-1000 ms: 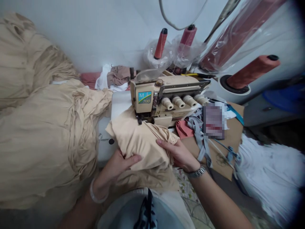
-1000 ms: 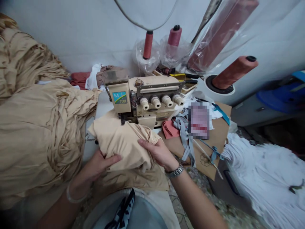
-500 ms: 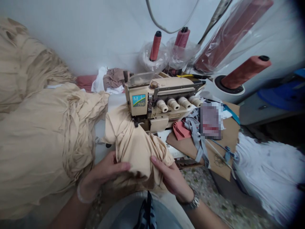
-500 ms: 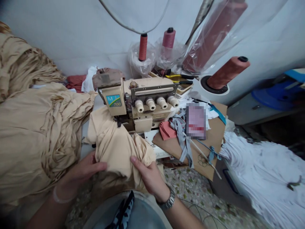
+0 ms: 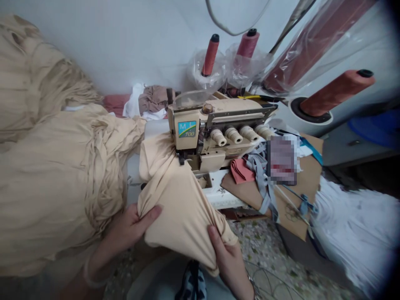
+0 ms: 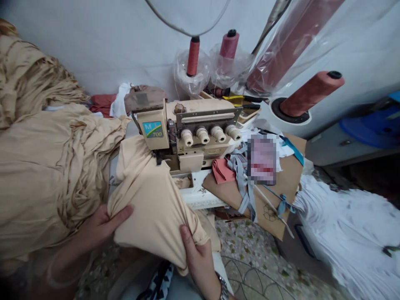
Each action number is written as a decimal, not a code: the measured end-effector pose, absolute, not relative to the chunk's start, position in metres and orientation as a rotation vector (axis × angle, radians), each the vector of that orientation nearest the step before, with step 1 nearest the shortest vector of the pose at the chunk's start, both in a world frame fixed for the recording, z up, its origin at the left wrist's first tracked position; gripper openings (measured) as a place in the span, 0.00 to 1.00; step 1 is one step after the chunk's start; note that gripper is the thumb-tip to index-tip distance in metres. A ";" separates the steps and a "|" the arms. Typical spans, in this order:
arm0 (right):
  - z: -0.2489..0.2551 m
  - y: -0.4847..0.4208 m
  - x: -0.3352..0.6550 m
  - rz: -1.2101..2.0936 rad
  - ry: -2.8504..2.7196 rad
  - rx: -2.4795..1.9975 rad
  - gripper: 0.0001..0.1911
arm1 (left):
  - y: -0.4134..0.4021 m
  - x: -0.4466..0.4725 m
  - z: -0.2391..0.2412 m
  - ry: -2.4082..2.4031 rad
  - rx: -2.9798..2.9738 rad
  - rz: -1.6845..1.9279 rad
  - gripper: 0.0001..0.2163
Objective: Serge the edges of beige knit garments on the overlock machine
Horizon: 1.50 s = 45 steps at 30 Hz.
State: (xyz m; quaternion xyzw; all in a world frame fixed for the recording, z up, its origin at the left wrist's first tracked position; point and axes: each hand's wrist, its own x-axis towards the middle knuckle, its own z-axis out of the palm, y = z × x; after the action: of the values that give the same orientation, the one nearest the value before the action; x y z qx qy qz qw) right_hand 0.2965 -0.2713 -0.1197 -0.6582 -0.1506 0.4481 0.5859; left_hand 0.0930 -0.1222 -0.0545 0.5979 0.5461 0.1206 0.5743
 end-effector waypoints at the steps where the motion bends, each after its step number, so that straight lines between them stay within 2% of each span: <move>1: -0.118 -0.267 0.297 1.047 -0.376 -1.518 0.26 | -0.119 0.095 -0.052 1.285 1.431 0.304 0.21; 7: -0.115 -0.228 0.303 1.033 -0.509 -1.432 0.21 | -0.093 0.112 -0.033 1.380 1.697 0.495 0.20; 13: -0.110 -0.174 0.347 0.916 -0.667 -1.374 0.17 | -0.076 0.124 -0.021 1.620 2.286 0.673 0.20; 15: -0.101 -0.157 0.363 0.883 -0.634 -1.330 0.16 | -0.068 0.130 -0.019 1.541 2.482 0.921 0.26; 17: -0.093 -0.147 0.369 0.802 -0.560 -1.276 0.18 | -0.054 0.138 -0.018 1.258 2.665 1.124 0.23; 19: -0.089 -0.145 0.361 0.807 -0.598 -1.293 0.20 | -0.037 0.146 -0.018 0.868 2.806 1.050 0.14; 21: -0.091 -0.150 0.346 0.936 -0.767 -1.407 0.20 | -0.022 0.151 -0.019 0.648 2.835 0.797 0.13; 24: -0.097 -0.156 0.327 1.116 -0.911 -1.512 0.12 | -0.016 0.146 -0.018 0.775 2.822 0.583 0.17; 26: -0.099 -0.155 0.324 1.102 -0.746 -1.421 0.08 | -0.025 0.137 -0.016 0.943 2.870 0.531 0.18; 29: -0.094 -0.148 0.328 1.106 -0.404 -1.210 0.12 | -0.047 0.125 -0.013 1.093 2.982 0.457 0.18; 32: -0.085 -0.143 0.330 1.159 -0.376 -1.150 0.14 | -0.062 0.126 -0.019 0.835 3.072 0.514 0.19; 35: -0.080 -0.140 0.333 0.952 -0.668 -1.350 0.15 | -0.067 0.132 -0.030 0.514 3.031 0.558 0.19; 40: -0.084 -0.132 0.352 0.376 -1.172 -1.780 0.19 | -0.078 0.140 -0.034 0.730 3.000 0.526 0.19; 45: -0.090 -0.125 0.364 0.177 -1.530 -1.841 0.20 | -0.079 0.144 -0.036 0.860 3.002 0.558 0.18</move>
State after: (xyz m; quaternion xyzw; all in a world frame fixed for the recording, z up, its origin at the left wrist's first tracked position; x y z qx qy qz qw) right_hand 0.3644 -0.1247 -0.0901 -0.7148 -0.5942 0.0689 0.3622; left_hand 0.1437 -0.0792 -0.0358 0.9462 0.2710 0.1759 -0.0154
